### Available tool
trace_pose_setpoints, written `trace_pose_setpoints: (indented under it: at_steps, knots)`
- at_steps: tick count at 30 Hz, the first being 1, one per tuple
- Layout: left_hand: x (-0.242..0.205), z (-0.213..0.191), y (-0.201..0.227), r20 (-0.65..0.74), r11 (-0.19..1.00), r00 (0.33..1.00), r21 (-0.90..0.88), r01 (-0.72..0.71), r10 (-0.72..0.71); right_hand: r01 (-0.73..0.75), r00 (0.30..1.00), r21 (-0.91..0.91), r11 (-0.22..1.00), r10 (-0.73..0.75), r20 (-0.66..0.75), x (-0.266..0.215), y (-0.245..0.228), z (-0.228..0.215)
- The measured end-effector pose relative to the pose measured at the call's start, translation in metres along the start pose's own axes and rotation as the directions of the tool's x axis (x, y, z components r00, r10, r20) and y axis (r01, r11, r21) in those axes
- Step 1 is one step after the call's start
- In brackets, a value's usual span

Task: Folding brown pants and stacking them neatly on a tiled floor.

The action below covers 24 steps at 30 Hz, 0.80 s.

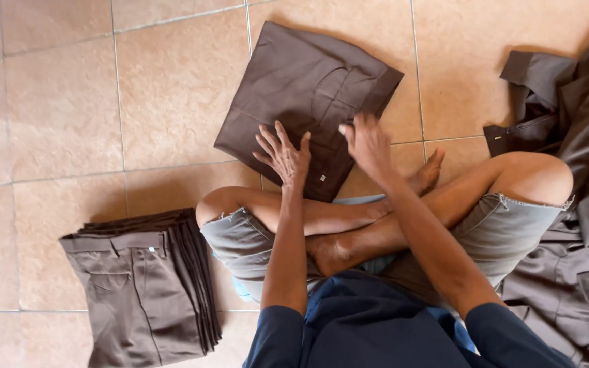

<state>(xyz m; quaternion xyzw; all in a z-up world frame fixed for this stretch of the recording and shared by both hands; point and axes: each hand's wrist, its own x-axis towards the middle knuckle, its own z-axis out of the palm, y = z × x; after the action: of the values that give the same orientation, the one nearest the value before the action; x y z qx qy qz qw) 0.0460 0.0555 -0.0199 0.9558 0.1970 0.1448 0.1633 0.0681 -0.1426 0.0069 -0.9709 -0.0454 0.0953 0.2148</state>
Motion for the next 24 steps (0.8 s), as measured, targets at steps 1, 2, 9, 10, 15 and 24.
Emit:
trace_pose_setpoints:
  at_steps: [1,2,9,10,15,24]
  knots:
    - [-0.009,0.011,-0.004,0.031,1.000,0.999,0.004,0.017,-0.017,0.118,0.957,-0.158,0.980,-0.155,-0.247,0.024,0.006,0.001]
    - [-0.017,0.021,-0.007,0.061,0.999,0.998,0.008,0.035,-0.035,0.191,0.830,-0.333,0.923,-0.333,-0.447,0.047,0.012,0.001]
    - [-0.017,0.043,-0.017,-0.011,0.986,1.000,0.167,-0.023,0.026,-0.003,0.986,-0.172,0.985,-0.026,-0.167,0.093,0.083,0.025]
    - [-0.019,0.042,-0.016,-0.037,0.984,0.999,0.178,-0.022,0.029,0.008,0.963,-0.210,0.978,-0.064,-0.262,0.092,0.088,0.034]
    - [-0.015,0.041,-0.012,-0.078,0.985,0.997,0.170,0.017,-0.004,-0.128,0.991,-0.148,0.981,0.133,0.022,0.079,0.066,0.013]
    - [-0.013,0.050,-0.012,-0.090,0.983,0.994,0.165,0.076,-0.061,-0.382,0.913,0.615,0.690,0.384,0.135,-0.032,0.013,0.064]
